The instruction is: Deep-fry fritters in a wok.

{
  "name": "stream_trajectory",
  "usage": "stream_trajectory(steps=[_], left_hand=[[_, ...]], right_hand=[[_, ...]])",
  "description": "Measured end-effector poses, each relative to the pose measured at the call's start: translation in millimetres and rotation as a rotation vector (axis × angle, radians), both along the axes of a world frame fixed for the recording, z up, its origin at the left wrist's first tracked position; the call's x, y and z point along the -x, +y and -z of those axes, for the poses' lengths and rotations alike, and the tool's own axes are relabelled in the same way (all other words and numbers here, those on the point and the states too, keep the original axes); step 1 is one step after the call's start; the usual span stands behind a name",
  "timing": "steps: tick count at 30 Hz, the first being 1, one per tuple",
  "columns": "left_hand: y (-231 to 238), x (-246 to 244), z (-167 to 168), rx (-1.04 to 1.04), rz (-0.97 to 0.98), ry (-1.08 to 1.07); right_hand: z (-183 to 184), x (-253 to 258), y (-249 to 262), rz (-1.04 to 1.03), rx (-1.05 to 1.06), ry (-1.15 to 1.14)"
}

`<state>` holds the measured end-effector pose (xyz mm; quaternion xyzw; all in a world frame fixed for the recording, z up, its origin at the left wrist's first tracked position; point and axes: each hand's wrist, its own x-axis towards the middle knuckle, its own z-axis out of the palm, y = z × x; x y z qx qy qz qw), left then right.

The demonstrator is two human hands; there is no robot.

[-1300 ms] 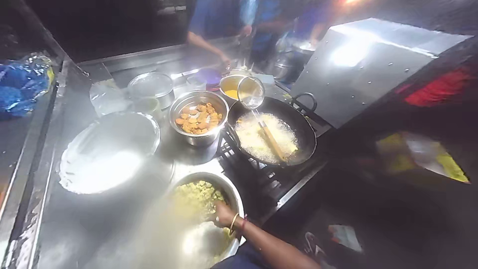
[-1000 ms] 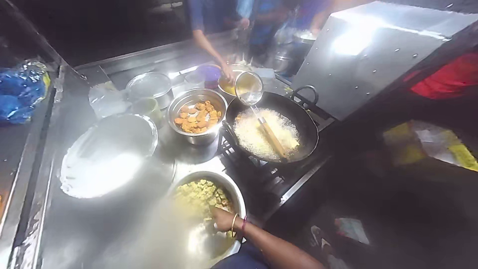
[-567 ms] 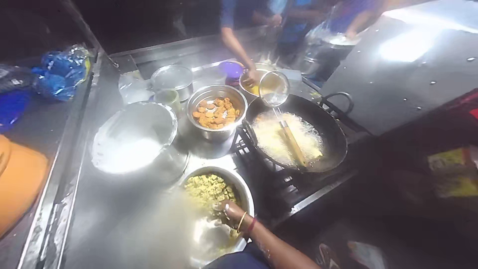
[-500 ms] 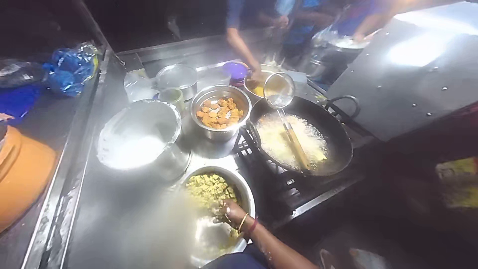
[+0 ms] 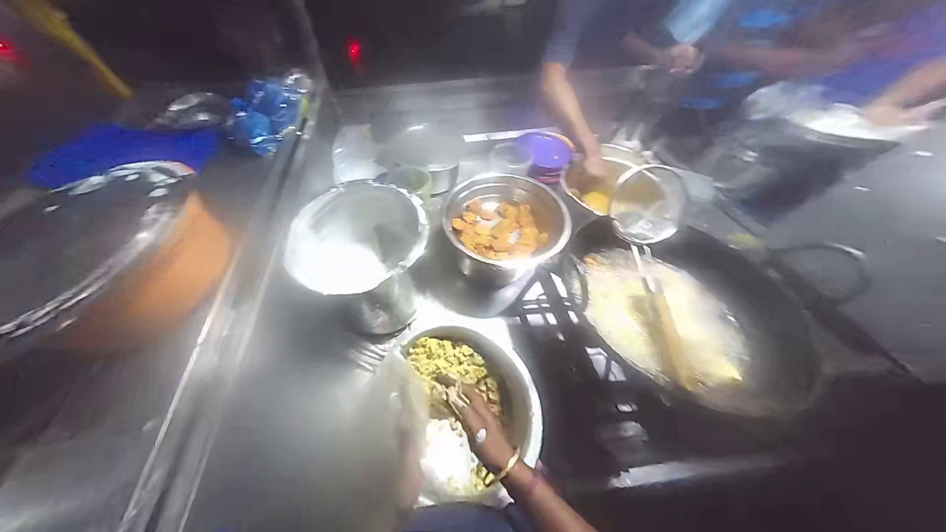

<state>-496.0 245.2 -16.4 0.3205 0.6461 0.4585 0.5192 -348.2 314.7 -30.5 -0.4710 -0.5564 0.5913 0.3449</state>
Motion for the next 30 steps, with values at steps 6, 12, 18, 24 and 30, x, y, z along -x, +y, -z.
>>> stream_trajectory(steps=[6, 12, 18, 24, 30], left_hand=[[5, -1, -2, -0.154, 0.175, -0.025], [-13, -2, 2, -0.188, 0.092, -0.16], [-24, 28, 38, -0.317, -0.017, -0.413], [-15, 36, 33, -0.308, -0.168, -0.502], [-14, 35, 24, -0.193, -0.251, -0.432]], right_hand=[[6, 31, -35, 0.01, -0.225, 0.042], [-13, 7, -33, -0.07, -0.125, -0.022], [-75, -117, -13, -0.059, -0.235, -0.429], [-156, -244, -19, 0.239, -0.475, -0.817], [-180, -335, 35, 0.394, -0.259, -1.255]])
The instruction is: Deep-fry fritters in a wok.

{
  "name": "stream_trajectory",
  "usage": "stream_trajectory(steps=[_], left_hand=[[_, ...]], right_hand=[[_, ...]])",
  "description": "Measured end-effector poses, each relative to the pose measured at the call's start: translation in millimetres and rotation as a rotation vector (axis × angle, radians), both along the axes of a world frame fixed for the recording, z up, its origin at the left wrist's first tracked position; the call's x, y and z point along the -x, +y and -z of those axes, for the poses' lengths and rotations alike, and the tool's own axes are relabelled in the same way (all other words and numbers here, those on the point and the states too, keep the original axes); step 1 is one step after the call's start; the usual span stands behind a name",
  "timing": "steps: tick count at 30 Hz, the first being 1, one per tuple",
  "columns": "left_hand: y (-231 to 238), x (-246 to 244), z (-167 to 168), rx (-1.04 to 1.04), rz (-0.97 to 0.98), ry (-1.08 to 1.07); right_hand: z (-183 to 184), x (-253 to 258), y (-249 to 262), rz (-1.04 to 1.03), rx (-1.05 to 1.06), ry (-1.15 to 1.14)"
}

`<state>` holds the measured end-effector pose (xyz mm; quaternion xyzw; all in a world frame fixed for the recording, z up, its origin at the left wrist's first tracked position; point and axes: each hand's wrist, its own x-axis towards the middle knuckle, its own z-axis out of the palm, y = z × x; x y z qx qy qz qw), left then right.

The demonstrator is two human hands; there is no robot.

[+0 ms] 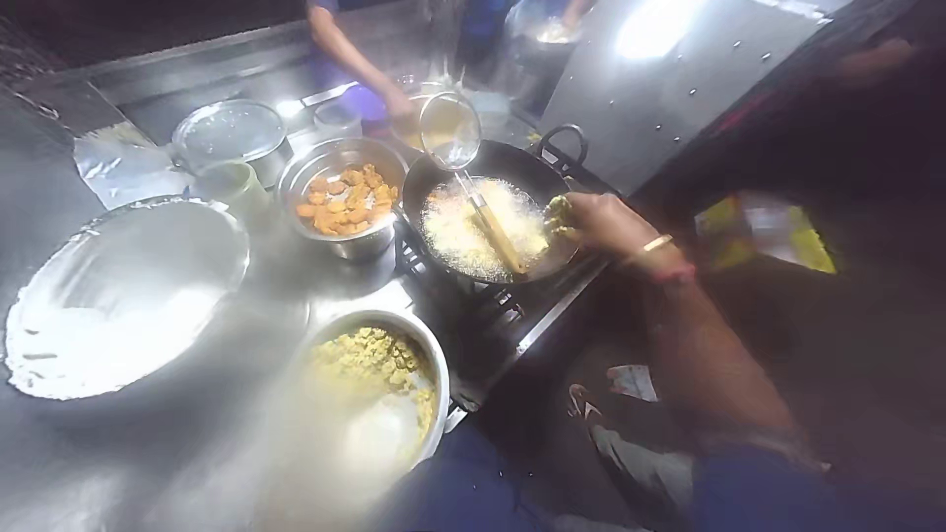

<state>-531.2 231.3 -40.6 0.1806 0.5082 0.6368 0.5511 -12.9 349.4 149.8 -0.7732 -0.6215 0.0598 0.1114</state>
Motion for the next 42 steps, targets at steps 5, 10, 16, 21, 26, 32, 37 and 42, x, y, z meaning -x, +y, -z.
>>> stream_trajectory(steps=[5, 10, 16, 21, 26, 32, 37, 42], left_hand=[[3, 5, 5, -0.217, 0.016, 0.043], [1, 3, -8, -0.208, 0.023, -0.004], [-15, 20, 9, -0.211, 0.038, 0.082], [-24, 30, 34, -0.103, -0.013, 0.12], [-4, 16, 10, -0.048, -0.083, 0.139], [-6, 20, 1, -0.176, -0.102, 0.072], [-29, 35, 0, -0.22, -0.162, 0.041], [-42, 39, 13, -0.243, -0.166, 0.035]], right_hand=[[26, -37, 77, 0.123, 0.244, -0.079], [42, -40, 98, 0.167, 0.245, -0.093], [-4, -34, 46, 0.167, -0.076, -0.074], [7, 15, -33, -0.213, -0.346, 0.099], [88, 153, -20, -0.677, 0.167, 0.455], [243, 311, 2, -0.995, 1.097, 0.023], [272, 335, 0, -0.99, 1.292, -0.209], [282, 342, -6, -0.964, 1.373, -0.24]])
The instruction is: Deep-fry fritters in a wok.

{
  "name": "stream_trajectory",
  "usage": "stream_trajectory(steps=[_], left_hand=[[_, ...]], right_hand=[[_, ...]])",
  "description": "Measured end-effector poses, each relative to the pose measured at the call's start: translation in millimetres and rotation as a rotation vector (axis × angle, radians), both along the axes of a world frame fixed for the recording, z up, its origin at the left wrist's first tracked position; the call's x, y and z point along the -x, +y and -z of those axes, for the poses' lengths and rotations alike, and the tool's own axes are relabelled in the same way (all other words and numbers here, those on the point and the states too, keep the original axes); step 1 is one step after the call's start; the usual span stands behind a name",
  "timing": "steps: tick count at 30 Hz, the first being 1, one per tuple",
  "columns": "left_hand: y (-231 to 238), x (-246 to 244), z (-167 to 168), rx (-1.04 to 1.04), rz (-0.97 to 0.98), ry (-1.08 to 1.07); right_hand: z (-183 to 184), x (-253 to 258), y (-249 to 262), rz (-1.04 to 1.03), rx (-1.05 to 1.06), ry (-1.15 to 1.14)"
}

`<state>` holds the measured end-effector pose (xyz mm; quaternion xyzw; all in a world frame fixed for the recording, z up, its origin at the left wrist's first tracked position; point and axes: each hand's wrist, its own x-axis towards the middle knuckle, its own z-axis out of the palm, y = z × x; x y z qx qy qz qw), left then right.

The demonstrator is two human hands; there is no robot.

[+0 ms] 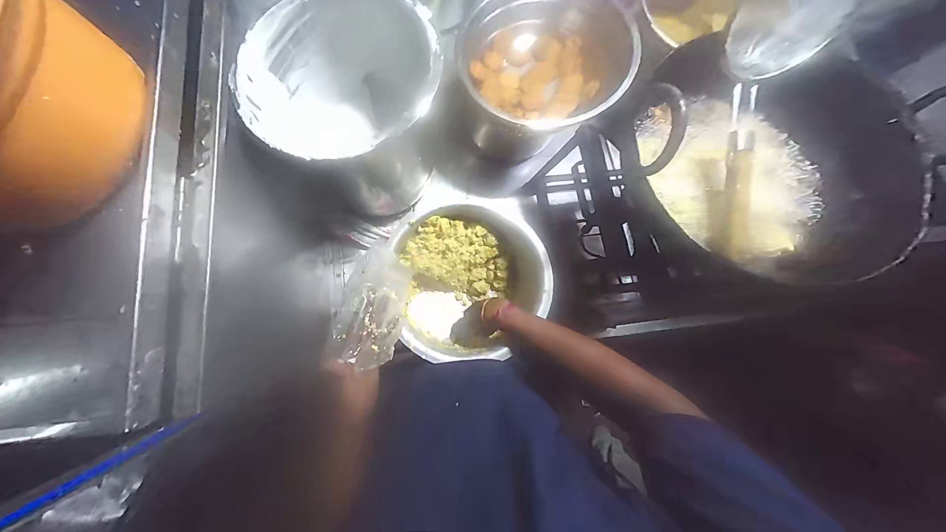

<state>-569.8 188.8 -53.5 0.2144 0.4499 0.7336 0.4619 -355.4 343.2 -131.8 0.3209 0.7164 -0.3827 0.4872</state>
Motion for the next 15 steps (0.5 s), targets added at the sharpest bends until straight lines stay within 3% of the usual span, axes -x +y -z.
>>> stream_trajectory(steps=[4, 6, 10, 15], left_hand=[[2, -1, 4, -0.042, 0.019, -0.004], [4, 1, 5, -0.067, 0.018, -0.011], [11, 5, 1, -0.04, 0.008, -0.021], [17, 9, -1, 0.003, 0.02, -0.008]], right_hand=[[12, 3, 5, -0.062, 0.024, 0.003], [20, -7, 14, 0.025, 0.054, 0.078], [-12, -25, 27, 0.51, 0.221, 0.403], [-48, -38, 15, 1.235, 0.103, 0.655]])
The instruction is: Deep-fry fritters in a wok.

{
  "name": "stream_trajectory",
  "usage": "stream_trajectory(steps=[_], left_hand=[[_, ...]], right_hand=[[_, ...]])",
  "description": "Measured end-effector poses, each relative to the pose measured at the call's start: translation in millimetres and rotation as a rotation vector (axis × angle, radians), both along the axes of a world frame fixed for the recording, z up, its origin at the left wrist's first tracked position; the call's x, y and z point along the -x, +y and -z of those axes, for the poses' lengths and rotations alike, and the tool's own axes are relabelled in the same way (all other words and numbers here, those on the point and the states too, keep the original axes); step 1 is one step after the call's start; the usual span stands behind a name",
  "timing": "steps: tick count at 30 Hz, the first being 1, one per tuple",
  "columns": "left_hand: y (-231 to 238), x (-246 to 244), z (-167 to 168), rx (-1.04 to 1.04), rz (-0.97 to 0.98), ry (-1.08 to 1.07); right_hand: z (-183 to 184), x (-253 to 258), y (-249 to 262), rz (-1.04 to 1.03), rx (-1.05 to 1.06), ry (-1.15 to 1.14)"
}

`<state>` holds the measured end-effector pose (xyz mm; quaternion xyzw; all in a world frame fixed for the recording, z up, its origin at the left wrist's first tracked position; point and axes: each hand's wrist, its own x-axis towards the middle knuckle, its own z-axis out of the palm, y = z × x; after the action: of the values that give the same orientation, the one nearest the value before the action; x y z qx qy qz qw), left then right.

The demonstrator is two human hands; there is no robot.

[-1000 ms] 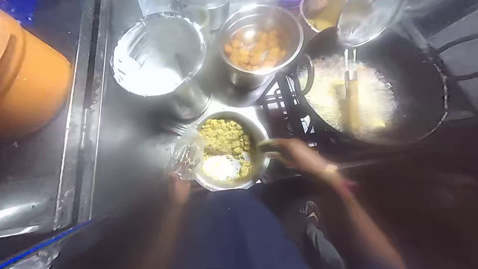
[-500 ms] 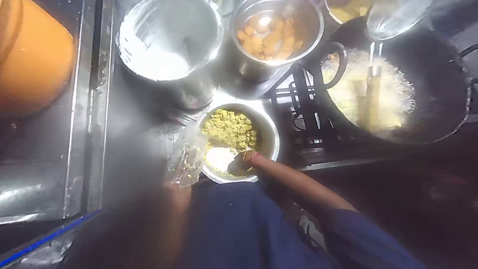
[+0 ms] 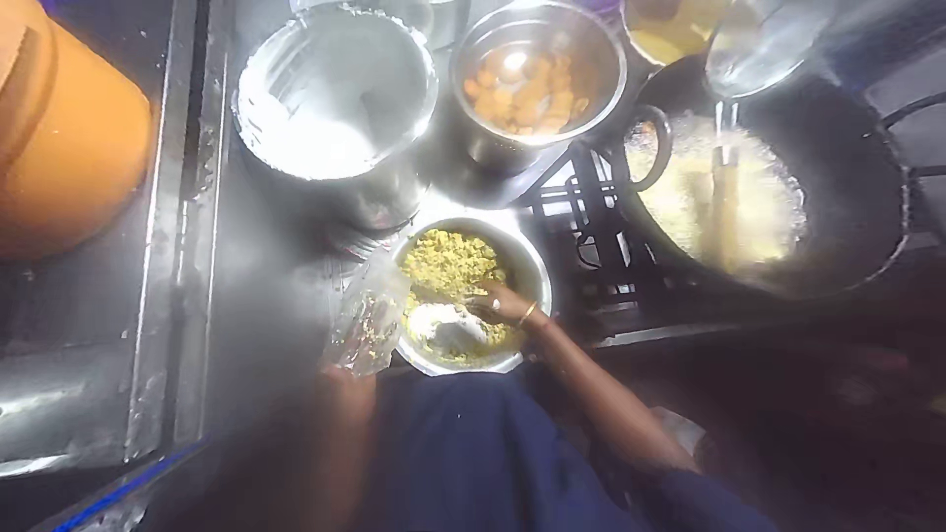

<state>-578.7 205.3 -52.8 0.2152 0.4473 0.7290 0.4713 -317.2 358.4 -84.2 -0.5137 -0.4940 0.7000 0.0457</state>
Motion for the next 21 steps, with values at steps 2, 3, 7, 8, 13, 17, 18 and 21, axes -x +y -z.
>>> stream_trajectory(steps=[2, 3, 7, 8, 13, 17, 18, 21], left_hand=[[4, 0, -1, 0.006, 0.033, 0.008], [7, 0, -2, 0.001, 0.049, 0.019], [18, -7, -4, -0.011, 0.107, 0.045], [20, -7, -4, -0.018, 0.129, 0.036], [25, -14, -6, 0.02, 0.165, 0.018], [25, -19, -6, 0.061, 0.158, 0.001], [25, -20, -7, 0.064, 0.161, 0.0], [24, -21, -6, 0.042, 0.165, -0.03]], right_hand=[[-12, -7, -7, 0.087, -0.041, 0.072], [-15, -9, -10, 0.093, -0.096, 0.069], [-9, -13, -22, 0.136, -0.34, -0.164], [-7, -14, -26, 0.157, -0.372, -0.195], [-7, -19, -40, -0.095, -0.266, -0.213], [-10, -12, -38, -0.164, -0.203, -0.245], [-10, -13, -38, -0.113, -0.186, -0.18], [-10, -13, -41, 0.124, -0.091, 0.057]])
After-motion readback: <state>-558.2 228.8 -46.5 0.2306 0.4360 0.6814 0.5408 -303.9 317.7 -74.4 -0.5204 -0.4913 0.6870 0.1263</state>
